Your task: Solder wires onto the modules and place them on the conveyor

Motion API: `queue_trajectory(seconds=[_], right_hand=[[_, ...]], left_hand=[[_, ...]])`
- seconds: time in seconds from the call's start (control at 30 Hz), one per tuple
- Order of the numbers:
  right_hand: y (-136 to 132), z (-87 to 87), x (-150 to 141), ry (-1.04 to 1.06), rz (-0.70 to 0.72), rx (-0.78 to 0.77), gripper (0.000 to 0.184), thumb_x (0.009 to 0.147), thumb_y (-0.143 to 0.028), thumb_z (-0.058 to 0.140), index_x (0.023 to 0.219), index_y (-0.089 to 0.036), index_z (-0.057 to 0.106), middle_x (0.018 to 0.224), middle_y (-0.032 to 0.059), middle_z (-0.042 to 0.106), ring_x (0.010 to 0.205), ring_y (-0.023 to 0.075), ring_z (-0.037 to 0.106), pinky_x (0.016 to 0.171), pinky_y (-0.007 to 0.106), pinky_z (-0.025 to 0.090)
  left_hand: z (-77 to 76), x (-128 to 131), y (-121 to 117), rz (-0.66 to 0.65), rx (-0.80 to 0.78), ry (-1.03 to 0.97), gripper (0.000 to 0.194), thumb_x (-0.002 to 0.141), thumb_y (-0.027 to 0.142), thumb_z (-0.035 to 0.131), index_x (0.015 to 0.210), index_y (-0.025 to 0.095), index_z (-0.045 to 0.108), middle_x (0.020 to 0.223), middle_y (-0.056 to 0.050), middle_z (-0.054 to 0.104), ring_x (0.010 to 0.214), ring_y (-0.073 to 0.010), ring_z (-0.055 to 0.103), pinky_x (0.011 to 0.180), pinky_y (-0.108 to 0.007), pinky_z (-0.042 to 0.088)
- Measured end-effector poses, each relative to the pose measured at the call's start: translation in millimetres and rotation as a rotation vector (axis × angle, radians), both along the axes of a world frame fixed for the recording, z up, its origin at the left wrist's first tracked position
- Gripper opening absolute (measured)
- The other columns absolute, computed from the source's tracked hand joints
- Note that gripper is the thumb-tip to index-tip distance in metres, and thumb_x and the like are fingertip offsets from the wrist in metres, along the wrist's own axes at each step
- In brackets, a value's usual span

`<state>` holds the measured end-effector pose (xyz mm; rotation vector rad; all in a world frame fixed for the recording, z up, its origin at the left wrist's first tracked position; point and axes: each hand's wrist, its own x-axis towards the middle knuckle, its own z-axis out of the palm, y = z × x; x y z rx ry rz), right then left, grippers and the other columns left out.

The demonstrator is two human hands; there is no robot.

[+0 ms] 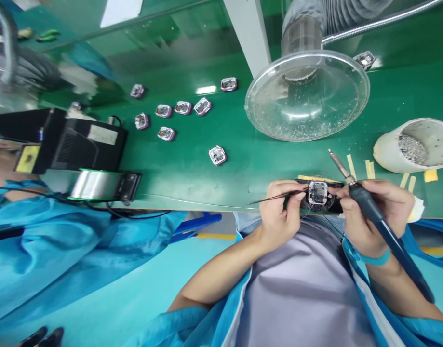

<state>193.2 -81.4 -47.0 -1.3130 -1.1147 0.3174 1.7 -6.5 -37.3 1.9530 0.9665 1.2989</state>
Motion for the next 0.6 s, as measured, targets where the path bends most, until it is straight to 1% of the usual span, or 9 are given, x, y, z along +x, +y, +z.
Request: queue_trajectory(seconds=[0.07, 0.13, 0.2, 0.33, 0.43, 0.6], right_hand=[[1.4, -2.0, -1.2, -0.006, -0.001, 0.022, 0.043, 0.101, -0.03, 0.094, 0.139, -0.031, 0.074, 0.114, 0.0048, 0.078, 0.09, 0.0281, 0.085, 0.083, 0.046, 0.076], [2.2, -1.5, -4.3, 0.002, -0.02, 0.065, 0.043, 0.104, -0.028, 0.091, 0.143, -0.029, 0.073, 0.114, 0.0052, 0.079, 0.087, 0.0269, 0.085, 0.081, 0.044, 0.076], [2.5, 0.5, -7.8, 0.013, -0.043, 0.096, 0.046, 0.105, -0.028, 0.09, 0.147, -0.027, 0.072, 0.113, 0.0053, 0.079, 0.085, 0.0254, 0.085, 0.079, 0.04, 0.074], [1.8, 2.2, -10.3, -0.006, -0.04, 0.109, 0.046, 0.105, -0.03, 0.09, 0.148, -0.026, 0.072, 0.113, 0.0049, 0.08, 0.085, 0.0234, 0.086, 0.076, 0.035, 0.073], [0.5, 0.4, -9.2, -0.016, -0.036, 0.106, 0.046, 0.105, -0.03, 0.09, 0.147, -0.026, 0.071, 0.112, 0.0051, 0.081, 0.085, 0.0243, 0.086, 0.076, 0.036, 0.073], [-0.4, 0.7, -8.9, -0.03, -0.028, 0.095, 0.045, 0.107, -0.027, 0.087, 0.149, -0.027, 0.07, 0.111, 0.0049, 0.079, 0.086, 0.0251, 0.087, 0.072, 0.036, 0.072]], left_hand=[[-0.3, 0.4, 0.0, 0.003, 0.002, -0.035, 0.009, 0.12, 0.023, 0.066, 0.126, 0.025, 0.073, 0.112, -0.008, 0.085, 0.106, -0.0211, 0.084, 0.092, -0.036, 0.07], [-0.1, 1.7, 0.2, 0.007, 0.001, -0.056, 0.009, 0.12, 0.023, 0.067, 0.127, 0.024, 0.073, 0.111, -0.006, 0.084, 0.106, -0.0194, 0.083, 0.093, -0.033, 0.069], [0.2, 3.1, 0.5, 0.014, -0.009, -0.059, 0.009, 0.119, 0.023, 0.068, 0.126, 0.024, 0.074, 0.111, -0.006, 0.083, 0.105, -0.0183, 0.083, 0.093, -0.031, 0.069], [1.2, 4.6, 0.7, 0.031, -0.024, -0.049, 0.007, 0.119, 0.023, 0.07, 0.124, 0.023, 0.075, 0.11, -0.005, 0.082, 0.102, -0.0172, 0.083, 0.091, -0.029, 0.068], [1.9, 4.6, 0.5, 0.043, -0.035, -0.036, 0.007, 0.119, 0.024, 0.07, 0.124, 0.023, 0.075, 0.109, -0.005, 0.082, 0.1, -0.0164, 0.083, 0.089, -0.027, 0.068], [2.0, 4.9, 0.3, 0.062, -0.045, -0.021, 0.007, 0.12, 0.026, 0.069, 0.121, 0.023, 0.075, 0.107, -0.005, 0.083, 0.098, -0.0177, 0.084, 0.086, -0.029, 0.069]])
